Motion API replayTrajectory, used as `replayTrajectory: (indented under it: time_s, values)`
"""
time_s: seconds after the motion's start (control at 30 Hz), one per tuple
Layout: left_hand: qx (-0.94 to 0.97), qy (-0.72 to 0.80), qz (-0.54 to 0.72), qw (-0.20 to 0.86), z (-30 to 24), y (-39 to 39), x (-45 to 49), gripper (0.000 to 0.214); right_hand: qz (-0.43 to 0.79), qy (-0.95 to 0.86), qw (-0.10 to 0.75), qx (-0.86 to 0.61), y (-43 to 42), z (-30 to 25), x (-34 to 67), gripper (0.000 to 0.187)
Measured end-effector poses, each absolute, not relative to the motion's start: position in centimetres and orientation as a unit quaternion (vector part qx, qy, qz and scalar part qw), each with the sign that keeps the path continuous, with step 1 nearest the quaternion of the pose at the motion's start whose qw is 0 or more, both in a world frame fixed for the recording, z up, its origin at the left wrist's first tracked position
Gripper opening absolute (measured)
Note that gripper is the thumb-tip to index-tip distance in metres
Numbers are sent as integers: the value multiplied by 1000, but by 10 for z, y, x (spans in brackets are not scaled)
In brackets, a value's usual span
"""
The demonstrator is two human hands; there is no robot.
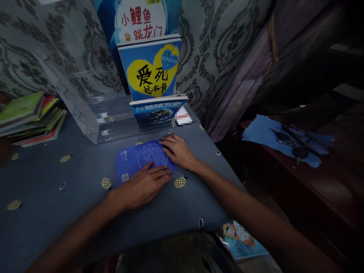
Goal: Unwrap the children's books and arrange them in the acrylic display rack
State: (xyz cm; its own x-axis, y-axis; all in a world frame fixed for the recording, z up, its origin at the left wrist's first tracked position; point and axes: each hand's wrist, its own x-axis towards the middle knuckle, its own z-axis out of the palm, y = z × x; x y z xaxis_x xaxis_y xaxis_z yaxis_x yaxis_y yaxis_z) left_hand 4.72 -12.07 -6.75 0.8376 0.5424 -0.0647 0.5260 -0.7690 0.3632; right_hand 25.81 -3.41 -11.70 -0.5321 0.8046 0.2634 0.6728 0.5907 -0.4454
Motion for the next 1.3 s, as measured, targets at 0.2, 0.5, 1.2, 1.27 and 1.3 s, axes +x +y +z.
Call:
replayTrajectory:
  time_s: [0.2, 0.5, 1.2, 1.27, 1.3]
  values:
    - [916, 385, -64, 96, -65, -122, 36, 59, 149, -862, 221, -431, -36, -116, 258, 39]
    - [904, 414, -103, 18, -69, -128, 33, 72, 167, -855, 246, -424, -34, -117, 259, 36]
    - [462, 514, 511, 510, -47, -108, 15, 43, 706, -504, 416, -272, -48, -89, 247, 40]
    - [422, 526, 497, 546, -64, -105, 13, 48, 694, -527, 386, -302, -47, -92, 246, 37]
    - [414, 536, 483, 556, -71, -103, 11, 50, 685, -537, 375, -319, -46, -94, 246, 37]
